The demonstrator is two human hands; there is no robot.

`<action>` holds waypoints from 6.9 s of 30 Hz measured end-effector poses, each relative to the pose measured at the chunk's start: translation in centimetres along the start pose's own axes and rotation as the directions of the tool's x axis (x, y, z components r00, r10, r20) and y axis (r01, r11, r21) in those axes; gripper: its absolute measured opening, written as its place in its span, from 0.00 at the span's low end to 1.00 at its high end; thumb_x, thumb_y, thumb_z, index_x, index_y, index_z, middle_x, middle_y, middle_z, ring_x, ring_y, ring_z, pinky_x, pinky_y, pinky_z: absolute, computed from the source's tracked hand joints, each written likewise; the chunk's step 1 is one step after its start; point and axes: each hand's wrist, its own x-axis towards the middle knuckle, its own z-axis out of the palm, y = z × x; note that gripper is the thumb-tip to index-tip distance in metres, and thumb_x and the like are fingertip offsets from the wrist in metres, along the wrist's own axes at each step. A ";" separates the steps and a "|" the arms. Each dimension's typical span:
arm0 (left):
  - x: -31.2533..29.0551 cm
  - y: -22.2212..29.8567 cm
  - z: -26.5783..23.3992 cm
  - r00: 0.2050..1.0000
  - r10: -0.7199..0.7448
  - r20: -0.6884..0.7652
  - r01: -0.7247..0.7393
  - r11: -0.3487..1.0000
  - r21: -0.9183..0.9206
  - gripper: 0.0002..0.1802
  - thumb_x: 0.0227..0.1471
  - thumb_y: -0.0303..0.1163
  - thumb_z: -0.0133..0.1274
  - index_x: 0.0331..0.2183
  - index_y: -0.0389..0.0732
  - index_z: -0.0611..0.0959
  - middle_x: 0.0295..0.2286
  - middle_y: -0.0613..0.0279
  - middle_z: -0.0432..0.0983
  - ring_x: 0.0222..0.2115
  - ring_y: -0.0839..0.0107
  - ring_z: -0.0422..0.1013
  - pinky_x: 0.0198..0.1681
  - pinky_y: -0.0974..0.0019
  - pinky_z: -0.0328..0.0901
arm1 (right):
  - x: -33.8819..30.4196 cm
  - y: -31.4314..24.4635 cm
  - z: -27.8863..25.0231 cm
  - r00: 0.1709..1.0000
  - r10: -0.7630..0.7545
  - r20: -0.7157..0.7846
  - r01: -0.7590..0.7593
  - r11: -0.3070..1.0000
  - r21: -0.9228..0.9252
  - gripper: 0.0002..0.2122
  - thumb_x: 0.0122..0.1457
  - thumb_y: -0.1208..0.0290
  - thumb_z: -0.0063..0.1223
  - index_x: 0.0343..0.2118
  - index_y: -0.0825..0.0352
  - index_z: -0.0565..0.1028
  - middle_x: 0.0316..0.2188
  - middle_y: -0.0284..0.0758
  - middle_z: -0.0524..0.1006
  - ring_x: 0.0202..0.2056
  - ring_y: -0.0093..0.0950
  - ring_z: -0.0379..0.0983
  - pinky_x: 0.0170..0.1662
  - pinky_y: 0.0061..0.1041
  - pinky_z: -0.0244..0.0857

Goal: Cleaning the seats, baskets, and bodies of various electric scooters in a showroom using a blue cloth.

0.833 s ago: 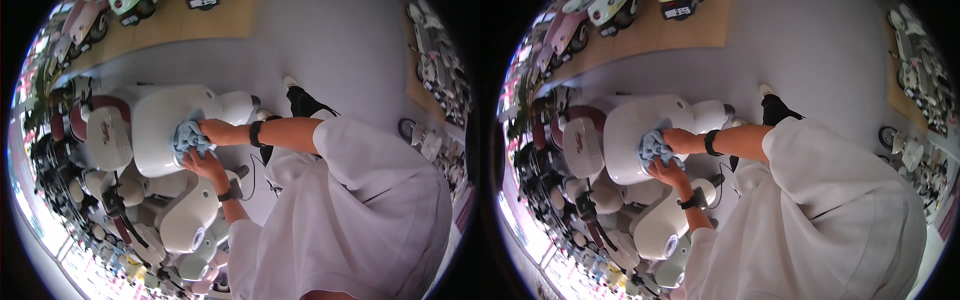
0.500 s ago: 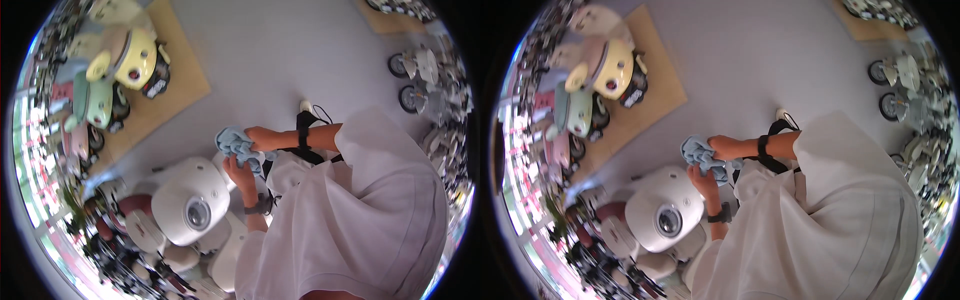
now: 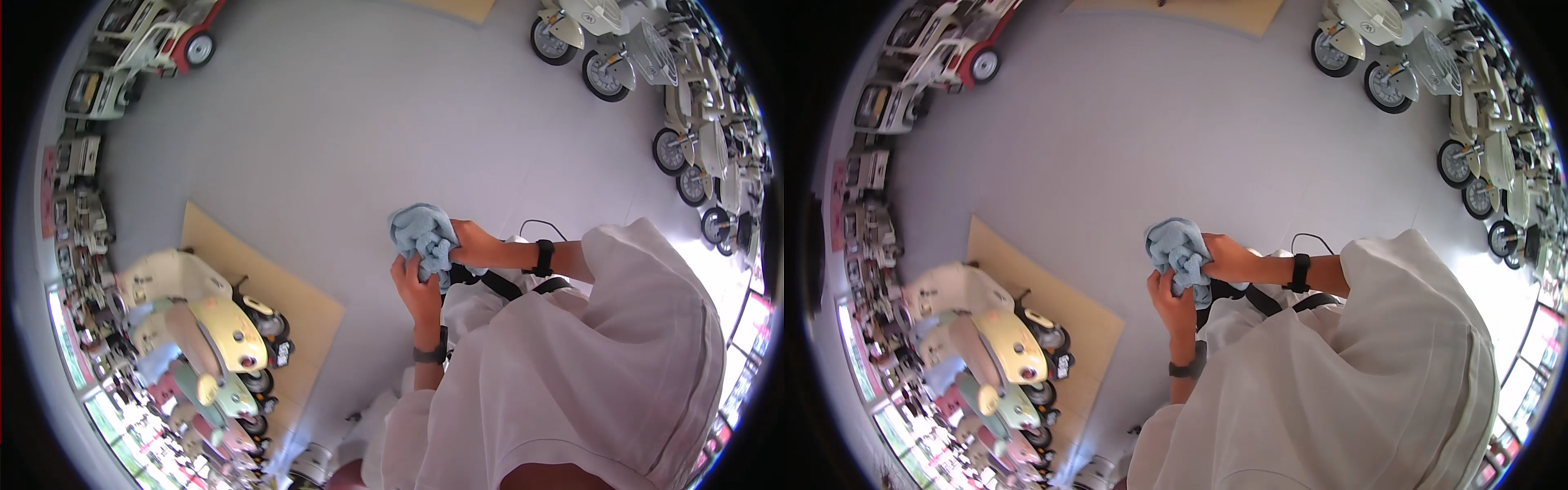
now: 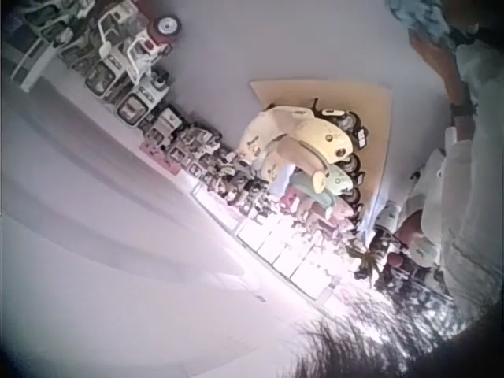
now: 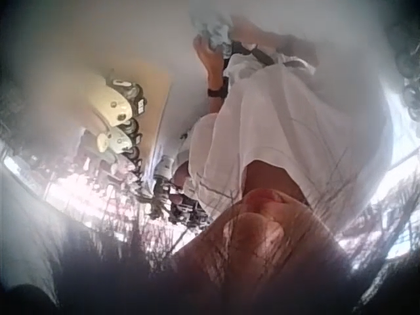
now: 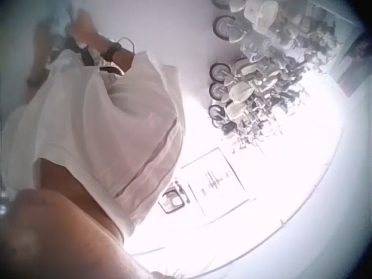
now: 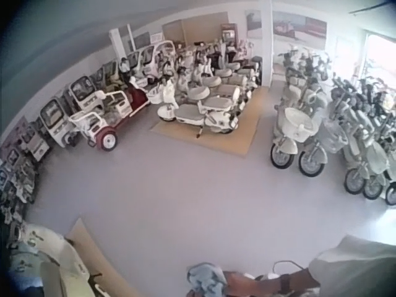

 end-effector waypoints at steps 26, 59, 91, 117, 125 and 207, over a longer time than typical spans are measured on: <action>76.3 28.9 37.3 0.634 0.535 0.559 -0.515 0.831 -0.212 0.27 0.39 0.19 0.63 0.46 0.43 0.84 0.51 0.56 0.73 0.51 0.51 0.70 0.50 0.54 0.71 | 45.1 -3.0 -59.3 0.751 0.123 -0.649 -0.131 0.991 0.036 0.19 0.50 0.78 0.60 0.47 0.70 0.75 0.41 0.47 0.81 0.44 0.44 0.78 0.48 0.37 0.72; 122.3 50.5 85.0 0.603 0.476 0.641 -0.190 0.866 -0.463 0.30 0.56 0.28 0.52 0.61 0.36 0.70 0.61 0.37 0.58 0.60 0.40 0.58 0.65 0.48 0.53 | 88.7 5.7 -110.8 0.242 0.466 -0.851 0.259 0.814 0.520 0.19 0.64 0.67 0.46 0.56 0.70 0.69 0.53 0.42 0.75 0.55 0.34 0.69 0.61 0.31 0.61; 139.9 43.4 68.4 0.542 0.485 0.686 -0.373 0.871 -0.321 0.27 0.48 0.21 0.54 0.53 0.34 0.74 0.49 0.43 0.70 0.50 0.39 0.67 0.53 0.49 0.66 | 102.8 -2.9 -99.9 0.380 0.230 -0.896 0.046 0.963 0.267 0.26 0.57 0.80 0.57 0.60 0.67 0.68 0.51 0.43 0.77 0.55 0.36 0.73 0.59 0.33 0.64; 163.8 33.2 69.1 0.593 0.527 0.609 -0.766 0.603 0.224 0.30 0.51 0.34 0.61 0.56 0.41 0.76 0.62 0.46 0.61 0.66 0.40 0.52 0.62 0.34 0.56 | 128.9 -3.3 -100.3 0.546 -0.116 -0.830 -0.527 0.722 -0.447 0.28 0.57 0.62 0.55 0.58 0.72 0.68 0.70 0.41 0.58 0.72 0.39 0.47 0.74 0.43 0.37; 159.6 31.5 66.5 0.660 0.506 0.556 -0.659 0.744 0.105 0.27 0.52 0.27 0.59 0.54 0.35 0.76 0.61 0.44 0.62 0.63 0.38 0.57 0.64 0.42 0.58 | 126.9 -3.5 -97.0 0.595 -0.096 -0.798 -0.455 0.778 -0.433 0.27 0.52 0.68 0.61 0.56 0.72 0.71 0.68 0.40 0.61 0.70 0.40 0.51 0.73 0.44 0.43; 176.9 25.8 23.5 0.628 0.755 0.189 -0.749 0.652 -0.120 0.31 0.40 0.21 0.62 0.51 0.42 0.80 0.55 0.44 0.68 0.55 0.41 0.65 0.56 0.46 0.65 | 143.9 -35.6 -74.2 0.540 -0.430 -0.724 0.112 0.889 -0.445 0.29 0.48 0.83 0.59 0.57 0.68 0.70 0.63 0.47 0.66 0.60 0.52 0.65 0.61 0.39 0.63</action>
